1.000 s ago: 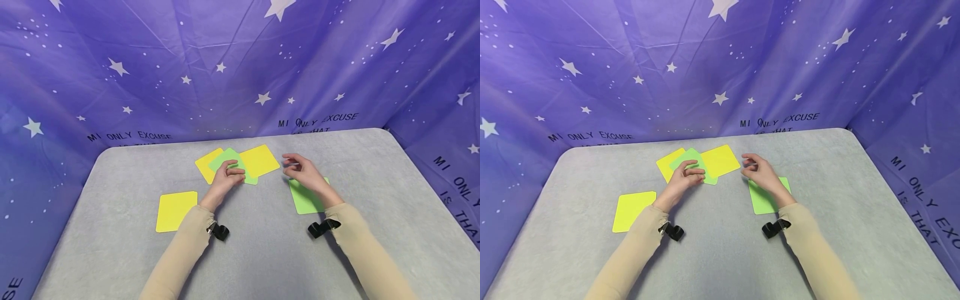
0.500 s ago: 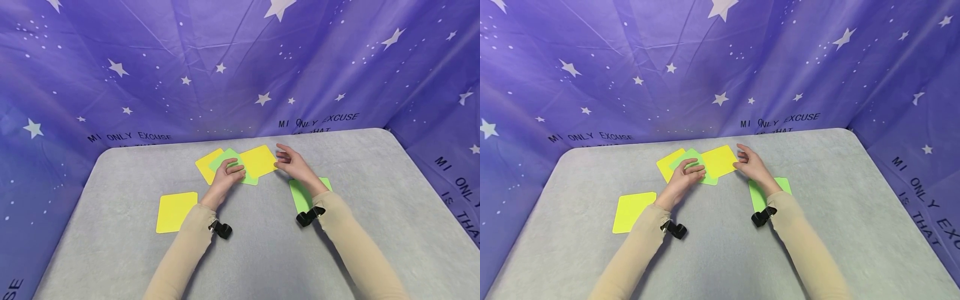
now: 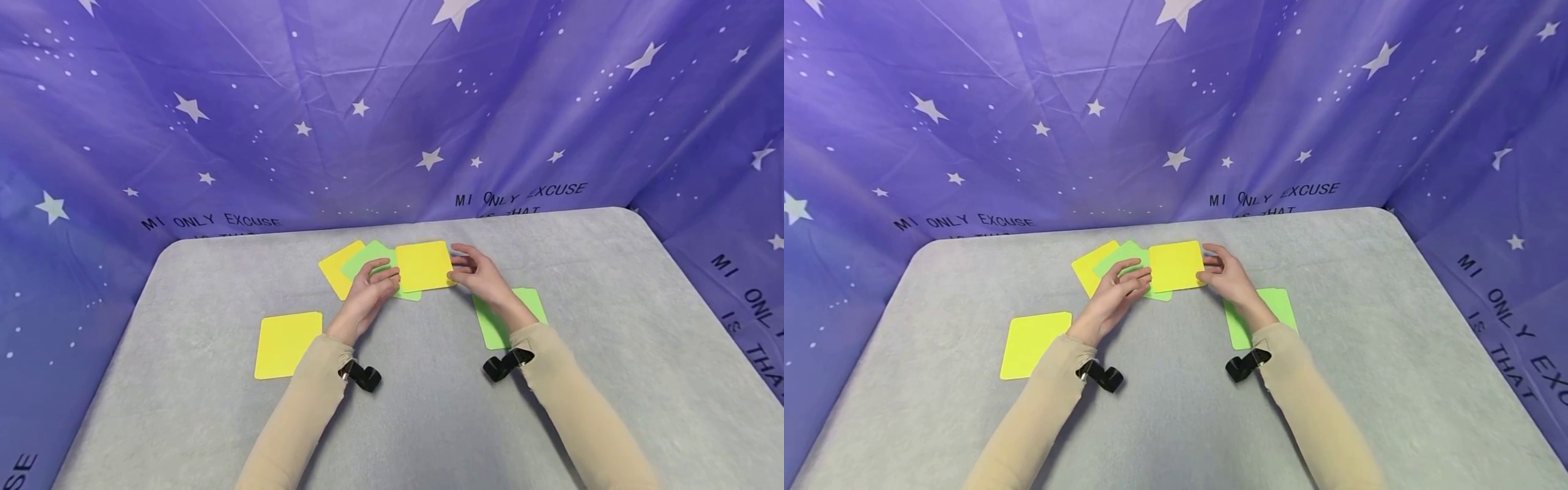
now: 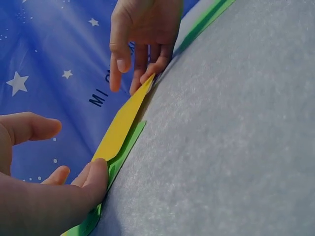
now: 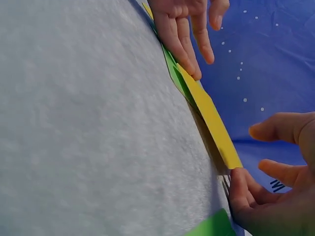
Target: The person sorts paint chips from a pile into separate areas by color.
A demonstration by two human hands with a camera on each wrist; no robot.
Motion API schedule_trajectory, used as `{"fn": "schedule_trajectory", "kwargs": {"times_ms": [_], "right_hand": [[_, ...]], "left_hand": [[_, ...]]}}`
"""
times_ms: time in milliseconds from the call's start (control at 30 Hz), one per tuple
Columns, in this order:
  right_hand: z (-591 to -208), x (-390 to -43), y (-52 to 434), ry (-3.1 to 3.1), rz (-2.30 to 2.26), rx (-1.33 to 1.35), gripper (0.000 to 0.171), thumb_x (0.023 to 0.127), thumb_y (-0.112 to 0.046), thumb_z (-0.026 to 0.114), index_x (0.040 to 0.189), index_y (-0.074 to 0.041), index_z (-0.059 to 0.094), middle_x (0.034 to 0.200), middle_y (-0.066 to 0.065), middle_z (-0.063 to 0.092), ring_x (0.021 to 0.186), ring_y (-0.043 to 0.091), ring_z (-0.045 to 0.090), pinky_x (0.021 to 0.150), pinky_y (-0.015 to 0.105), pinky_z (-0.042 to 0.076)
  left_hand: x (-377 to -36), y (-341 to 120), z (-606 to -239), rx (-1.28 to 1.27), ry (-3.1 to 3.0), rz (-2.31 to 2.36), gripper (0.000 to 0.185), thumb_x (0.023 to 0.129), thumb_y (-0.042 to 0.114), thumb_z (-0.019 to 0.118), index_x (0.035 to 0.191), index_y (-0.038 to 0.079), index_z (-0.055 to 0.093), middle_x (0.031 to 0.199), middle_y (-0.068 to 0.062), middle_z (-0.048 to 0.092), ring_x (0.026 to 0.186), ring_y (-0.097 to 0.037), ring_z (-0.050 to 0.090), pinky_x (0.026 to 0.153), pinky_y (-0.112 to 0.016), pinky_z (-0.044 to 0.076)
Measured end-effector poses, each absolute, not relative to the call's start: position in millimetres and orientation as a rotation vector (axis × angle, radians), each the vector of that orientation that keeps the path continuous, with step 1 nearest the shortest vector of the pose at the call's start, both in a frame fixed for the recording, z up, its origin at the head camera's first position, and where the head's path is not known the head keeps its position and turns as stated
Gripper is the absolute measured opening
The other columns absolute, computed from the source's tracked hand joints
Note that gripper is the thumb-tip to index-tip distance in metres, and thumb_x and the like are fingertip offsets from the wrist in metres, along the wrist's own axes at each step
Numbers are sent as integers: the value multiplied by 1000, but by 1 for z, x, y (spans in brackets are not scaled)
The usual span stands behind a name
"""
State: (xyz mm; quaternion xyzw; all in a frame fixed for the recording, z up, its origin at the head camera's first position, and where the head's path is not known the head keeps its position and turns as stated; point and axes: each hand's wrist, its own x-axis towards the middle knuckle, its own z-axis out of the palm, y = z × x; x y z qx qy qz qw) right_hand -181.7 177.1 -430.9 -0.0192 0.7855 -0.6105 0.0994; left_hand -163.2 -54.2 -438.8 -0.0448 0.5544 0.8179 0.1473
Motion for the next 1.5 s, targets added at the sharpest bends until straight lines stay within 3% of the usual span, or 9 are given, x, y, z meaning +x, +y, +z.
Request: {"fn": "schedule_trajectory", "kwargs": {"times_ms": [300,633,1133,1500], "right_hand": [[-430,-169,173,2328,-1885,43,65,86,8,60,145,2,35,115,23,51,83,11,53,68,18,47],[-430,-157,169,2231,-1957,71,63,86,8,59,144,-1,38,107,15,51,77,9,56,64,20,48],[-430,-141,156,2143,-1982,17,63,87,8,58,145,-4,37,103,12,49,74,9,58,65,22,49],[-434,-134,145,2148,-1974,-126,62,87,8,58,145,-3,39,99,12,46,66,8,49,55,20,39]], "left_hand": [[-158,-56,-437,-122,1647,2368,55,86,-14,53,138,-4,38,125,-28,52,103,-26,58,84,-25,50],[-150,-60,-440,-54,1850,2265,60,81,-15,59,137,-4,39,98,-11,58,78,-13,61,79,-27,51],[-139,-78,-440,9,1926,2168,69,80,-15,60,143,8,43,98,-11,57,84,-17,63,81,-29,49],[-129,-94,-438,53,1869,2132,74,82,-15,57,148,13,36,102,-11,54,82,-15,62,76,-33,52]]}}
